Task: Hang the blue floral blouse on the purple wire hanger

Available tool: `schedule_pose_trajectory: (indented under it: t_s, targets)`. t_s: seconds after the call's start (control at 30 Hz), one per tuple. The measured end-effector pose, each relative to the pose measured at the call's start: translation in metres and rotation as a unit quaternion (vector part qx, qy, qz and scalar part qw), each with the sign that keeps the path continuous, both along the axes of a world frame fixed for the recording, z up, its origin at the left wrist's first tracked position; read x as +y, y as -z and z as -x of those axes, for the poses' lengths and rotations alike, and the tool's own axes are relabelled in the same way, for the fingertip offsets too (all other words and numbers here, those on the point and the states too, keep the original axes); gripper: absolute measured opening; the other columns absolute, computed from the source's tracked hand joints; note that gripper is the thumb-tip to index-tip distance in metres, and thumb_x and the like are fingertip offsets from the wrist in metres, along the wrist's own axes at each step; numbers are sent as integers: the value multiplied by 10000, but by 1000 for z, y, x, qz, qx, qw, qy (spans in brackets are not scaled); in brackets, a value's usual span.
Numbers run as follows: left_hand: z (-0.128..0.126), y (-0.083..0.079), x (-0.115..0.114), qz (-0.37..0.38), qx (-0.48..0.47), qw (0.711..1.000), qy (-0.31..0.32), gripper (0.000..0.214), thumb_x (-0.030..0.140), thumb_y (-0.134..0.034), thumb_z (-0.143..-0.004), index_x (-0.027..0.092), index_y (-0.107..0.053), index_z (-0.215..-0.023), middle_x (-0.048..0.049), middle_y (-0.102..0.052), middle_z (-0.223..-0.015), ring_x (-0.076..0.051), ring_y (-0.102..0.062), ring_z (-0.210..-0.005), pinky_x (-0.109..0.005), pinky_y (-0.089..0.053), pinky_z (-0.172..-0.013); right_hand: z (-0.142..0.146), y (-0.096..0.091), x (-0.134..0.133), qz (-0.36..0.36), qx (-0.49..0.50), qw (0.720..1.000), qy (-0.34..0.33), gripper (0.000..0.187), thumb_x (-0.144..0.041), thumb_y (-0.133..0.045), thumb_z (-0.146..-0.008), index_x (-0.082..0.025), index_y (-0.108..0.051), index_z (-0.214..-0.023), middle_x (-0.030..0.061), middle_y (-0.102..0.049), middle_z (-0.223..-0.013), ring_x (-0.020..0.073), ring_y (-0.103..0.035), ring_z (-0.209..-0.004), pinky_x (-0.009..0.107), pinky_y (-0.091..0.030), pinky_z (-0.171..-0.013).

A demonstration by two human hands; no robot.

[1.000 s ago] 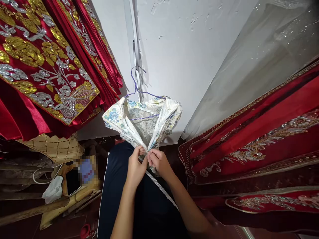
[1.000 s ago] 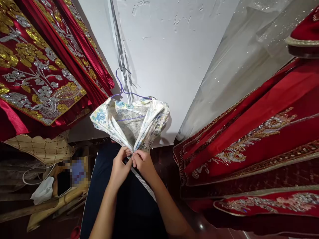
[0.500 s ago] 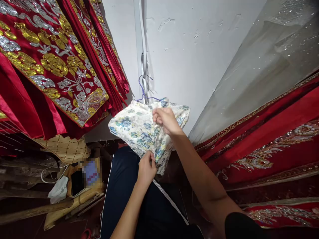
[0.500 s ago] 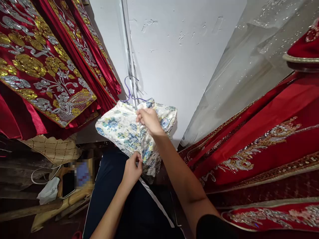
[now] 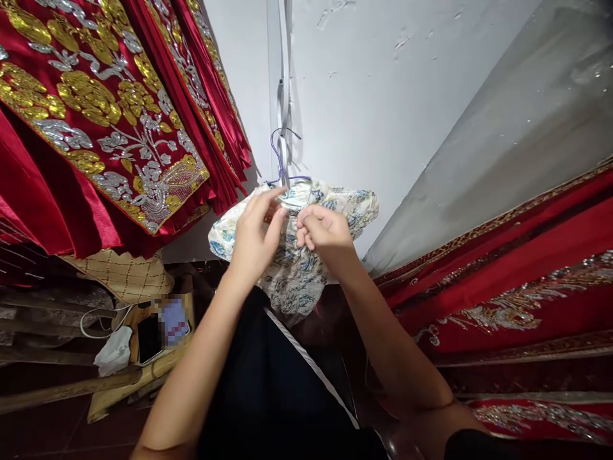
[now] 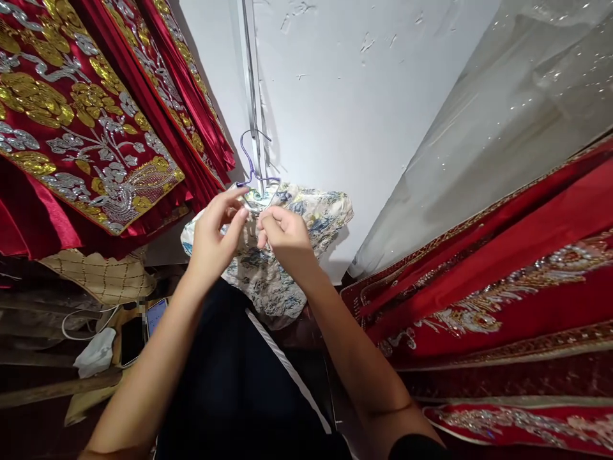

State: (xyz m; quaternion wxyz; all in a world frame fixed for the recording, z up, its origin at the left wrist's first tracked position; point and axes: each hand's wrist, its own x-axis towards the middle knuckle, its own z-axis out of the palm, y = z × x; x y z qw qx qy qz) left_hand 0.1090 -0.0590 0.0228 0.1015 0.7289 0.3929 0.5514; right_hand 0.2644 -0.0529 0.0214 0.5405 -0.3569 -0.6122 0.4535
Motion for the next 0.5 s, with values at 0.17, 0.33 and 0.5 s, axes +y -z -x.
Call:
schedule_pose_trajectory:
  t_s: [0.17, 0.33, 0.5]
  targets:
    - [-2, -14, 6, -39, 108, 993, -3, 190, 265, -521, -986, 177, -621, -851, -51, -596, -870, -180, -560, -844, -304, -440, -789, 2, 16, 3, -3, 13, 1000, 13, 197, -321, -526, -920, -182, -581, -791, -31, -555, -523, 75, -388, -413, 208, -284, -436]
    - [6, -18, -6, 4, -20, 1000, 10, 254, 309, -514, -995, 147, -611, -825, -25, -562, -818, -144, -540, -784, -257, -413, -752, 8, 72, 10, 39, -78, 995, 57, 188, -272, -506, -876, -196, -580, -721, -34, -541, -522, 105, -451, -469, 232, -338, -491]
    - [67, -1, 11, 62, -327, 942, 28, 208, 301, -633, -903, 140, -600, -776, 24, -511, -694, -84, -486, -620, -184, -404, -624, 5, 102, -23, 94, -45, 993, 48, 216, -249, -490, -856, -196, -561, -658, -34, -519, -495, 100, -418, -455, 236, -293, -474]
